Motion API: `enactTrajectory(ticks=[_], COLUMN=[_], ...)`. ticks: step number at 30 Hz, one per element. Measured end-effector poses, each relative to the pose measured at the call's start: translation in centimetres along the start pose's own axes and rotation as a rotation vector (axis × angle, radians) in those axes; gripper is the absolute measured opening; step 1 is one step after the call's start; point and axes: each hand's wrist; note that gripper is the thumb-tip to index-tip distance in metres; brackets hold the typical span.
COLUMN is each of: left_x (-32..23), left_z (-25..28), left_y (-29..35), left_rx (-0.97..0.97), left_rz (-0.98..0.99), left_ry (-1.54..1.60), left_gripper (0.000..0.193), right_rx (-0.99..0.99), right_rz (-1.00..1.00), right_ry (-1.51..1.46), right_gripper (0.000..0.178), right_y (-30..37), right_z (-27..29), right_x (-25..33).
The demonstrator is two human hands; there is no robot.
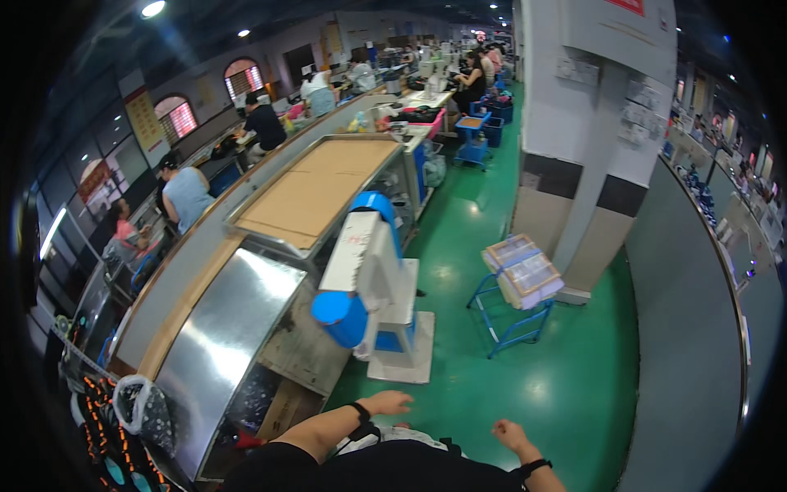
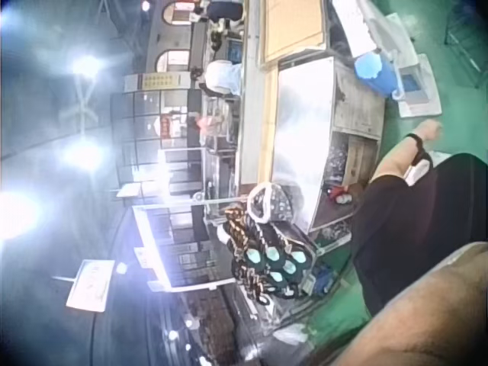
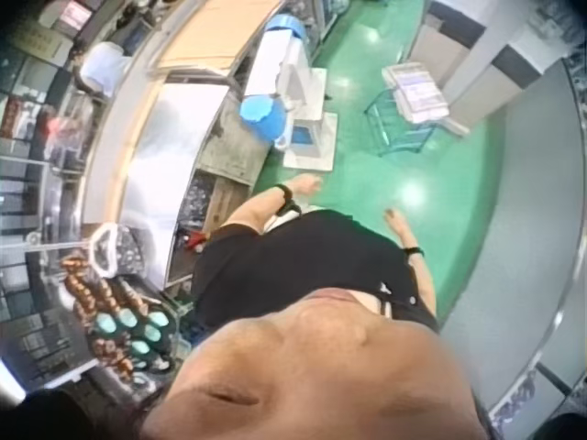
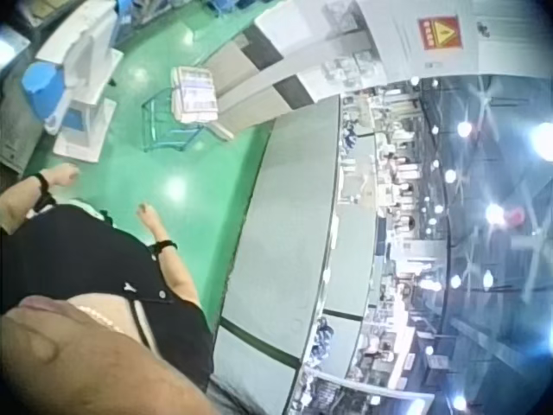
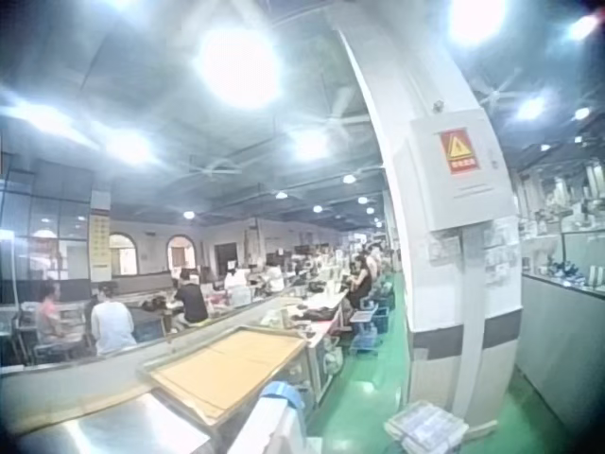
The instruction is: Inspecting, arranging, and organizing shoe upper components on a manufacturing assembly table.
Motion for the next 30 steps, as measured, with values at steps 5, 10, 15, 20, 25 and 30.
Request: enactTrajectory(ticks=[5,10,15,20,25,30], left_x=[2.0,-0.6,-6.9,-24.1,-44.1,-60.7], left_z=[-8.6,-7.3,-2.4,9.1,18.7,24.7], left_y=[-4.1,-8.7,-25.4,-51.4,-67.9,-76.0], left_rx=[0.089,0.330,0.329,0.125,-0.042,0.141], left_rz=[0.138,0.578,0.497,-0.111,-0.303,-0.567], left_ry=[0.052,0.226,0.205,-0.054,0.215,0.028], left_gripper=[0.026,0.030,0.034,0.038,0.034,0.036], right_rx=[-0.065,-0.072,-0.189,-0.445,-0.529,-0.594], right_rz=[-0.117,-0.236,-0.281,-0.378,-0.532,-0.589], right_ry=[-0.290,-0.393,-0.322,-0.392,-0.782,-0.728], right_gripper=[0.035,0.032,0.035,0.039,0.043,0.035], right_y=[5.3,2.5,-2.2,0.1,-0.2,-3.0], right_z=[3.9,11.6,22.0,23.6,25.8,35.4], right_x=[-10.3,-9.5,-17.8,-38.7,-42.5,-49.4])
Point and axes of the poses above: each hand's wrist, its own y-axis away from the middle knuckle, its own z-axis out of the back of the hand, x = y × z, and after that the axes turned 6 degrees about x, right-handed
